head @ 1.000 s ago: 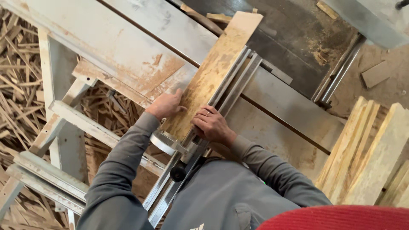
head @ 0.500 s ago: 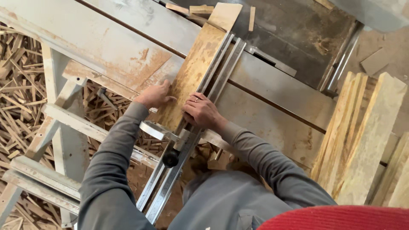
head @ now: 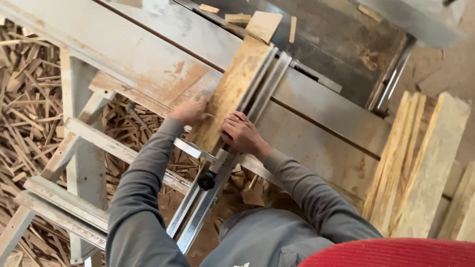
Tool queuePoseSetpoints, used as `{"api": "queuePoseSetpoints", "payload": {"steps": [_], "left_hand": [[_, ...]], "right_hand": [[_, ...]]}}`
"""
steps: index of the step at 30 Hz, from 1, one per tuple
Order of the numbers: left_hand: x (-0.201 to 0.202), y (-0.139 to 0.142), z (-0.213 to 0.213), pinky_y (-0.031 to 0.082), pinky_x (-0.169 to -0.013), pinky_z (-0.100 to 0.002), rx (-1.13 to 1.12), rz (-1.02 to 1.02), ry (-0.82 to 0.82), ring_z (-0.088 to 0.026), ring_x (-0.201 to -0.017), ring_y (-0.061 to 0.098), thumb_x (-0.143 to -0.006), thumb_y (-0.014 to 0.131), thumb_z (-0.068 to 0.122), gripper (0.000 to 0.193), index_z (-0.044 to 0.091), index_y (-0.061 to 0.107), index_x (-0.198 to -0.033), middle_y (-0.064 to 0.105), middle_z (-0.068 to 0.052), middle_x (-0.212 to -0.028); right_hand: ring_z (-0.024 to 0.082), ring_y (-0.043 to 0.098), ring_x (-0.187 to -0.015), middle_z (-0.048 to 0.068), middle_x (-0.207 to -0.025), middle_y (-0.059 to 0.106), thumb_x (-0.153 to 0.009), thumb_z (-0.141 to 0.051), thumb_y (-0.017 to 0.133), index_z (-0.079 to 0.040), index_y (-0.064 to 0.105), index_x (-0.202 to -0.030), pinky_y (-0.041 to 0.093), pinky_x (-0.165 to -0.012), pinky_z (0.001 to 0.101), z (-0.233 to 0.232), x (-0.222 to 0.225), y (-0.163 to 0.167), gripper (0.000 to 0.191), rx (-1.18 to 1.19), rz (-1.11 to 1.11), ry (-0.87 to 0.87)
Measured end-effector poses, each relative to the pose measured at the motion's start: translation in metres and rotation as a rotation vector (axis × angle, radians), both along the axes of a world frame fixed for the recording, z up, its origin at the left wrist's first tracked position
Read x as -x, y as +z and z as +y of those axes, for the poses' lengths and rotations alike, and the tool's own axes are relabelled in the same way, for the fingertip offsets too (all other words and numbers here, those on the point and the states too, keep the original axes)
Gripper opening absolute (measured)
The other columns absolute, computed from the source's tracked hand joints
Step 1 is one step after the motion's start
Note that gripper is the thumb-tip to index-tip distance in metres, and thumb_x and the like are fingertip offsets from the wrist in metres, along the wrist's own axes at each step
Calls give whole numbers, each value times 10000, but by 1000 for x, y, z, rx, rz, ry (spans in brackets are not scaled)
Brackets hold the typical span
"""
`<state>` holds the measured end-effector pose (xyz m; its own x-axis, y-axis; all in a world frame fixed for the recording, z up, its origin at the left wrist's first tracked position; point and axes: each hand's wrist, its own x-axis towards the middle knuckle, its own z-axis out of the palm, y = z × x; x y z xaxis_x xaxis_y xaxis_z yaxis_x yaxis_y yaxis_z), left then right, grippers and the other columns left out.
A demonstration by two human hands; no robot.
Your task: The person cuts wooden planks into shorter pieces using a sliding table saw. They place each plank against the fence, slide the saw carriage across to make the cut, and move the cut pieces aside, repeating the process for several boards.
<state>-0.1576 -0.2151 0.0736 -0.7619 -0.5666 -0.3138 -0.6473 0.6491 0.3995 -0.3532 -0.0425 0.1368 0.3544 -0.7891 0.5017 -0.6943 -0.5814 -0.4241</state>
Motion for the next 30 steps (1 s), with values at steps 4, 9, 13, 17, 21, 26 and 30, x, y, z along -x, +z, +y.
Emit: {"api": "queuePoseSetpoints", "payload": {"steps": [4, 9, 13, 17, 21, 26, 30], "left_hand": [[-1, -4, -3, 580, -742, -536, -82, -20, 61, -462, -893, 704, -912, 690, 424, 563, 5, 451, -1203, 673, -293, -1028], [-2, -4, -2, 551, -764, -562, -110, -39, 113, -480, -877, 691, -905, 716, 506, 634, 24, 443, -1213, 709, -264, -929], [-3, -3, -1, 549, -748, -558, -108, -44, 151, -473, -867, 691, -897, 704, 525, 614, 49, 462, -1199, 709, -246, -901], [-5, -2, 1, 547, -709, -555, -122, -31, 163, -450, -855, 690, -876, 709, 533, 687, 12, 438, -1233, 708, -225, -884], [-7, 3, 0, 546, -723, -547, -145, -34, 167, -425, -870, 704, -923, 688, 469, 607, -1, 476, -1242, 728, -201, -895], [-6, 16, -3, 542, -718, -541, -181, -3, 232, -429, -877, 694, -863, 725, 506, 689, 4, 449, -1247, 719, -204, -909], [-5, 29, -6, 537, -743, -533, -201, -80, 246, -417, -887, 698, -902, 698, 521, 608, 32, 465, -1179, 723, -188, -906]], "right_hand": [[309, 627, -1146, 115, -1068, 681, -936, -161, 725, -52, 648, -984, 398, -1124, 460, -7, 2, -1, 142, -87, 25, 56], [330, 641, -1216, 138, -1197, 708, -926, -81, 727, -61, 673, -996, 497, -1090, 459, -1, 36, 14, 91, -165, -134, 266], [278, 716, -1062, 132, -1097, 733, -945, -66, 717, -61, 704, -1055, 589, -893, 388, -25, 136, 50, 110, -221, -333, 107], [173, 716, -867, 80, -1016, 756, -1014, -95, 774, -67, 738, -1058, 566, -778, 288, -162, 238, 58, 63, -257, -178, -308], [303, 726, -1044, 152, -1119, 739, -812, -75, 824, -13, 705, -1181, 554, -915, 381, -328, 260, 38, 393, -321, 156, -78], [367, 644, -1154, 193, -1257, 693, -652, -75, 872, -12, 628, -1310, 495, -986, 437, -442, 208, 23, 704, -346, 212, 75], [421, 596, -1152, 226, -1231, 667, -572, -70, 899, -21, 589, -1364, 486, -949, 462, -474, 175, 16, 852, -326, 400, 151]]}}
